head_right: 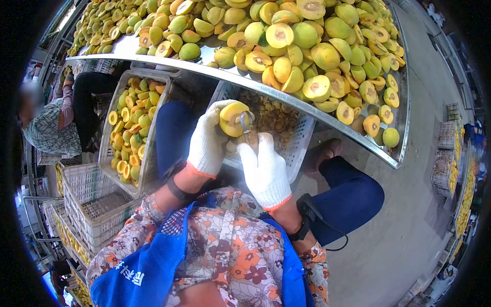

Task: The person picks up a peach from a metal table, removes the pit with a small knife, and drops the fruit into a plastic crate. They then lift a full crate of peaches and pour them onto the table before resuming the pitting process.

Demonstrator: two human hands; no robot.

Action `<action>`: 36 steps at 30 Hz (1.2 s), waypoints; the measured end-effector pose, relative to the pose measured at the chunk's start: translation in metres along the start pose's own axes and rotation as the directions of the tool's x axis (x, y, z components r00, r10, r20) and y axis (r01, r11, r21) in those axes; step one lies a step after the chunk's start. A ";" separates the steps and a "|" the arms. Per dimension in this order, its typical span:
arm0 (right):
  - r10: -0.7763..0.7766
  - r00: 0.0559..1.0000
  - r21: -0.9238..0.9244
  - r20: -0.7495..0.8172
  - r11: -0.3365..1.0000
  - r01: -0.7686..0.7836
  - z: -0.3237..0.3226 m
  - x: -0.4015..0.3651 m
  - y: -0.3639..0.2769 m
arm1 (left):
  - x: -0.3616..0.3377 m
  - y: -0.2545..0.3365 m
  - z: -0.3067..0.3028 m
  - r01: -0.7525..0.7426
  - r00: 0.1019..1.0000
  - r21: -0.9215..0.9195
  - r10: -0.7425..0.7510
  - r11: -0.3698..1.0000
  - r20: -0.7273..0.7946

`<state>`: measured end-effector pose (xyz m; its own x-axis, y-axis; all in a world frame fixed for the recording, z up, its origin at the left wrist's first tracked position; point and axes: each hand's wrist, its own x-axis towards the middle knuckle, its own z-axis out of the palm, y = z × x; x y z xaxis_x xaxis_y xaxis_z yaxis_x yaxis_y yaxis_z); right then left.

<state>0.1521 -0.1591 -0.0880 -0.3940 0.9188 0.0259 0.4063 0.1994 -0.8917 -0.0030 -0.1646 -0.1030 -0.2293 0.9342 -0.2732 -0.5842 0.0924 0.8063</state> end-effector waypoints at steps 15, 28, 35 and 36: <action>-0.265 0.955 -0.268 0.130 0.918 0.291 -0.005 -0.003 0.008 | 0.003 -0.005 0.003 -0.389 0.912 0.522 0.396 0.759 0.104; -0.438 0.896 -0.291 0.077 0.850 0.440 -0.003 -0.001 0.019 | 0.020 0.009 0.012 -0.284 0.959 0.552 0.226 0.784 0.173; 0.385 0.748 0.669 0.540 0.343 -0.659 -0.010 -0.005 -0.001 | 0.016 0.001 0.016 -0.223 0.974 0.587 0.206 0.778 0.097; 0.374 0.753 0.669 0.540 0.351 -0.655 -0.011 -0.003 -0.005 | 0.016 -0.001 0.016 -0.266 0.960 0.616 0.264 0.742 0.097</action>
<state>0.1609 -0.1590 -0.0788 -0.5903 0.5827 -0.5587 -0.1512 -0.7596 -0.6325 0.0069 -0.1445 -0.0996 -0.2992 0.9542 0.0014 0.1072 0.0322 0.9937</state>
